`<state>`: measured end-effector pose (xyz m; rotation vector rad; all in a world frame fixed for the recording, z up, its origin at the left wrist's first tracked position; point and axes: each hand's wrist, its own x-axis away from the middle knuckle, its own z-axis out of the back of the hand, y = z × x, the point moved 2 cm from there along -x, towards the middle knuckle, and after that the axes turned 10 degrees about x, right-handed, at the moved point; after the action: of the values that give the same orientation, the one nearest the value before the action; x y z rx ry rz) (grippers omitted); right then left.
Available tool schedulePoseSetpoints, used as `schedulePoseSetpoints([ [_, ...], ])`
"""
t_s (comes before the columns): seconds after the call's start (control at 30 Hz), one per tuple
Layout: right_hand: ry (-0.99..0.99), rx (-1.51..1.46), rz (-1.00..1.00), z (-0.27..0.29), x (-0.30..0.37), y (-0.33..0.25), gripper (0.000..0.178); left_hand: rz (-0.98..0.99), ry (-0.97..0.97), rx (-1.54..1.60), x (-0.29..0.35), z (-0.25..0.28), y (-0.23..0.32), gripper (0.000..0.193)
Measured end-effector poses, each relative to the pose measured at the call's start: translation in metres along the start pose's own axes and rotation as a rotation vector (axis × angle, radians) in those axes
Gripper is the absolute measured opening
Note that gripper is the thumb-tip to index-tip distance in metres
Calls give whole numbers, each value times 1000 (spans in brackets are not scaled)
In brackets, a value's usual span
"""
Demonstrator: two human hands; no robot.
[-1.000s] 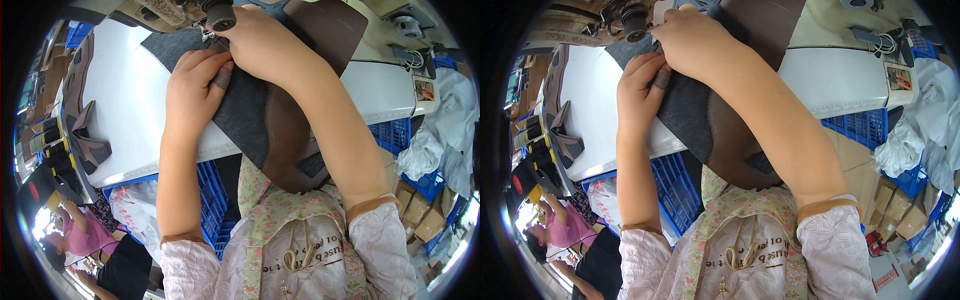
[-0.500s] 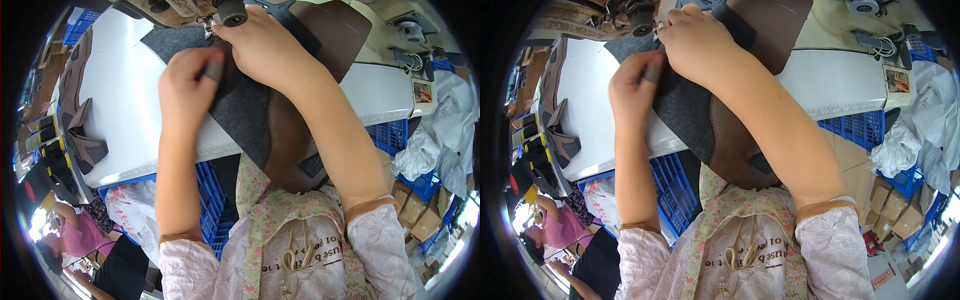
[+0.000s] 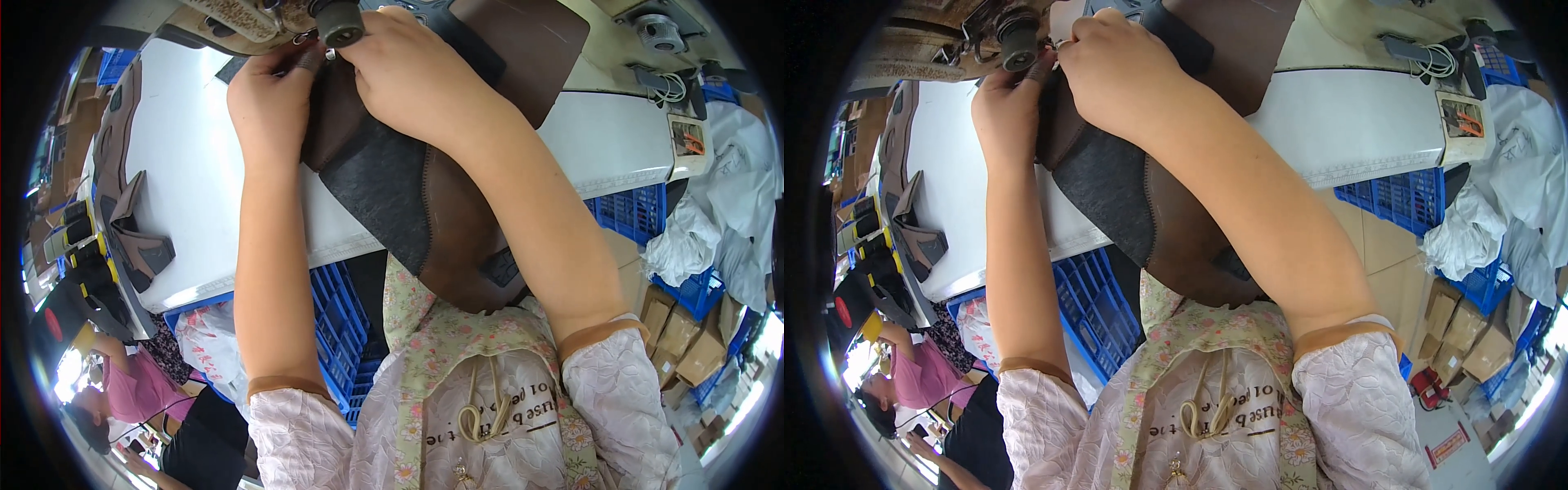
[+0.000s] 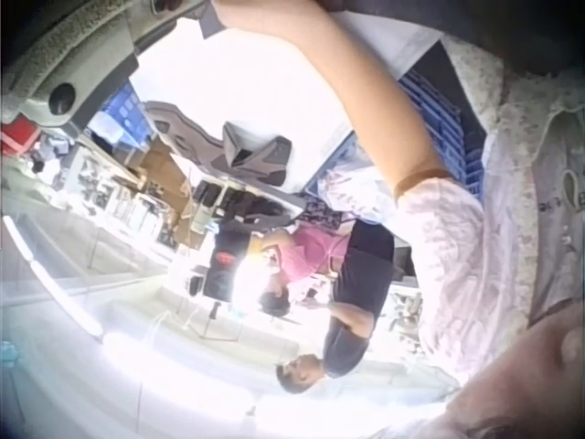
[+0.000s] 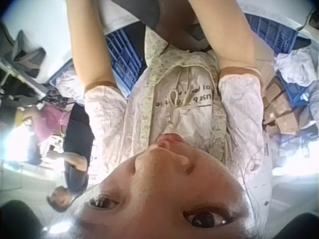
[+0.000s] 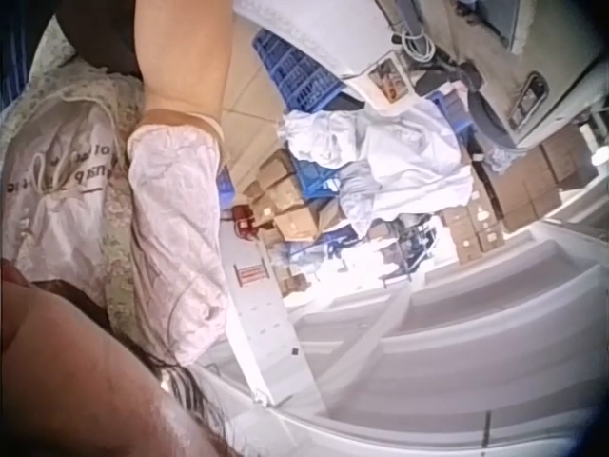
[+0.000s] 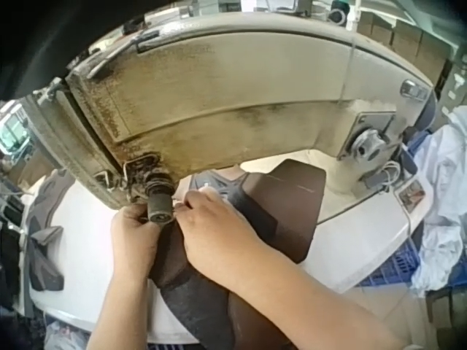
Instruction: The recorder uses an industrial sewing machine to stitch together various material components to assemble a shoe upper.
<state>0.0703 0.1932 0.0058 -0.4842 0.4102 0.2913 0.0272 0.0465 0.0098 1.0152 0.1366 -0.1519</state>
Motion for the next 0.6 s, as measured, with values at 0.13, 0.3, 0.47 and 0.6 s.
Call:
schedulePoseSetpoints([
  [0.13,-38,-9,-5,2,0,3,21,-29,-11,-42,-4,-1,-1,26],
  [0.3,-22,37,6,-1,-1,4,21,-84,-22,-81,-6,2,-9,25],
  [0.47,139,138,-79,-13,8,3,17,-115,-31,-86,-9,0,-14,26],
  [0.6,177,143,-84,-16,8,3,17,-97,-57,-219,-11,-1,-16,23],
])
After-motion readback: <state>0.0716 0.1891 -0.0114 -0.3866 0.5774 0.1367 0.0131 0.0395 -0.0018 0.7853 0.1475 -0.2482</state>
